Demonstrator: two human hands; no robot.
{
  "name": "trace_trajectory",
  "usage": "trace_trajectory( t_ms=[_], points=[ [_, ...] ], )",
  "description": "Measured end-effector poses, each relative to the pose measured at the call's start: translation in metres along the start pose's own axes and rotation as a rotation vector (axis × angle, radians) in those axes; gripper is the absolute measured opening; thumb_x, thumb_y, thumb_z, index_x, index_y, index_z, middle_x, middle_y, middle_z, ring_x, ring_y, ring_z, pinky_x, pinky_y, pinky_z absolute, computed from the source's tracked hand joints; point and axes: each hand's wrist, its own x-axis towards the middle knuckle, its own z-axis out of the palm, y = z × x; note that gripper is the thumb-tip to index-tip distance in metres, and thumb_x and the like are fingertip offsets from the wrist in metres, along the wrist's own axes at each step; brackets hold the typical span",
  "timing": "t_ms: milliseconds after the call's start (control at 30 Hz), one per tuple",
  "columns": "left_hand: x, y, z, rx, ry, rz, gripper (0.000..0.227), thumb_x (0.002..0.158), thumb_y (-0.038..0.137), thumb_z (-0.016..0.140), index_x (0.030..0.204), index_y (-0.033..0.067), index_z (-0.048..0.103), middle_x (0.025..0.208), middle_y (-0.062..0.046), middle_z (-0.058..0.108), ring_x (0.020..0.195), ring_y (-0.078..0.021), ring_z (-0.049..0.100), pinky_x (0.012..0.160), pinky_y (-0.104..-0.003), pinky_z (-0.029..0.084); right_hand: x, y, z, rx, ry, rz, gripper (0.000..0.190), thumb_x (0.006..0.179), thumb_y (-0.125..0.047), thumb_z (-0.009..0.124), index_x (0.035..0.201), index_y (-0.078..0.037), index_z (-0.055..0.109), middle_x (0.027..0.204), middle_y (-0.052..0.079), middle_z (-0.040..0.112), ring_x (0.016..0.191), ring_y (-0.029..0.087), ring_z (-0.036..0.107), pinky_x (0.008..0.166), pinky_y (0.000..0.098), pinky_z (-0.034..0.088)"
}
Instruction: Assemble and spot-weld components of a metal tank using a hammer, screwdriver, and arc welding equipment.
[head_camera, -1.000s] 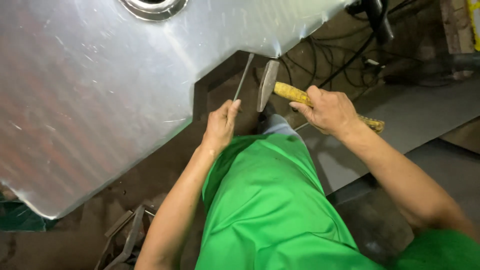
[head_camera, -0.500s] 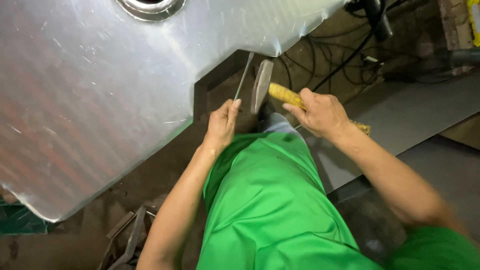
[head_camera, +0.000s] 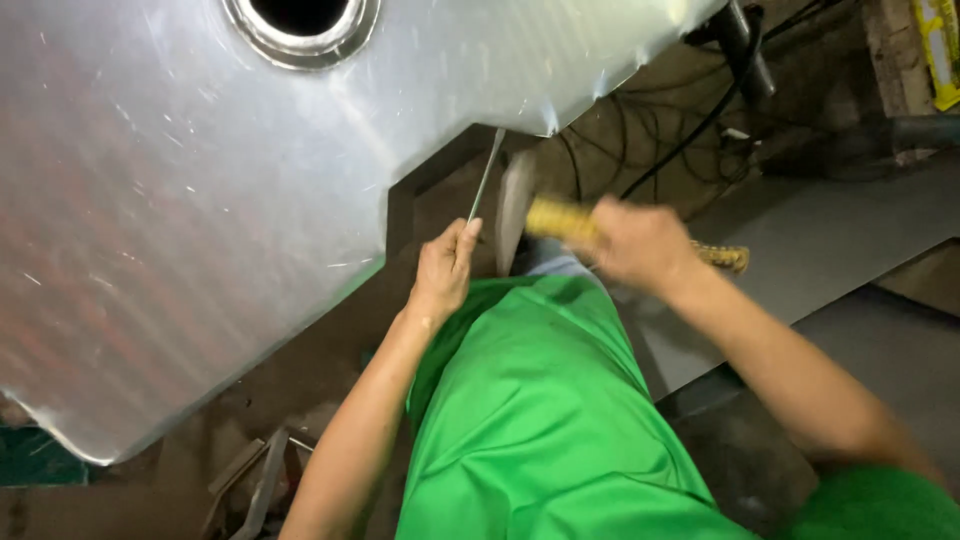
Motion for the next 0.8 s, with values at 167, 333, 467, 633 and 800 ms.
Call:
trace_trajectory(
  t_ms=[167, 333, 467, 633, 800],
  points=[
    [0.004, -0.001, -0.004, -0.079, 0.04, 0.115, 0.044, 0.111, 0.038, 0.05, 0.084, 0.0033, 0.055, 0.07, -0.011, 0.039, 0.069, -0.0155, 0.038, 0.06, -0.036, 0.044, 0.008, -0.004, 0.002, 0.05, 0.043, 0.067, 0.051, 0.097, -0.051, 0.069, 0.084, -0.006, 0.051, 0.067, 0.02, 0.062, 0.064, 0.044, 0.063, 0.054, 0.0509, 0.05],
    [0.0, 0.006, -0.001, 0.017, -0.01, 0.015, 0.047, 0.108, 0.043, 0.048, 0.085, 0.002, 0.055, 0.066, -0.015, 0.042, 0.06, -0.0229, 0.036, 0.057, -0.04, 0.043, -0.003, -0.011, -0.013, 0.146, 0.035, 0.04, 0.05, 0.097, -0.051, 0.068, 0.084, -0.005, 0.052, 0.065, 0.019, 0.061, 0.062, 0.042, 0.063, 0.053, 0.0491, 0.05],
    [-0.017, 0.033, -0.01, 0.073, -0.027, -0.071, 0.051, 0.109, 0.044, 0.049, 0.083, -0.0003, 0.052, 0.067, -0.02, 0.04, 0.062, -0.0291, 0.036, 0.057, -0.044, 0.042, 0.011, -0.015, -0.04, 0.271, 0.039, 0.152, 0.047, 0.101, -0.048, 0.066, 0.09, -0.004, 0.054, 0.065, 0.016, 0.059, 0.057, 0.033, 0.064, 0.05, 0.0441, 0.049],
    [-0.031, 0.113, -0.036, 0.145, -0.056, -0.146, 0.048, 0.11, 0.04, 0.048, 0.087, -0.001, 0.057, 0.063, -0.017, 0.054, 0.054, -0.0287, 0.051, 0.054, -0.04, 0.046, 0.019, -0.014, -0.075, 0.338, 0.152, 0.34, 0.044, 0.108, -0.037, 0.07, 0.089, 0.0, 0.058, 0.063, 0.014, 0.053, 0.052, 0.023, 0.053, 0.052, 0.0391, 0.044],
    [-0.015, 0.167, -0.061, -0.198, -0.367, -0.485, 0.037, 0.105, 0.03, 0.043, 0.098, -0.0012, 0.063, 0.053, -0.011, 0.054, 0.034, -0.0221, 0.054, 0.036, -0.038, 0.045, 0.01, -0.022, -0.083, 0.371, 0.143, 0.321, 0.041, 0.108, -0.035, 0.07, 0.09, 0.001, 0.06, 0.062, 0.012, 0.051, 0.054, 0.022, 0.051, 0.053, 0.0373, 0.042]
  ],
)
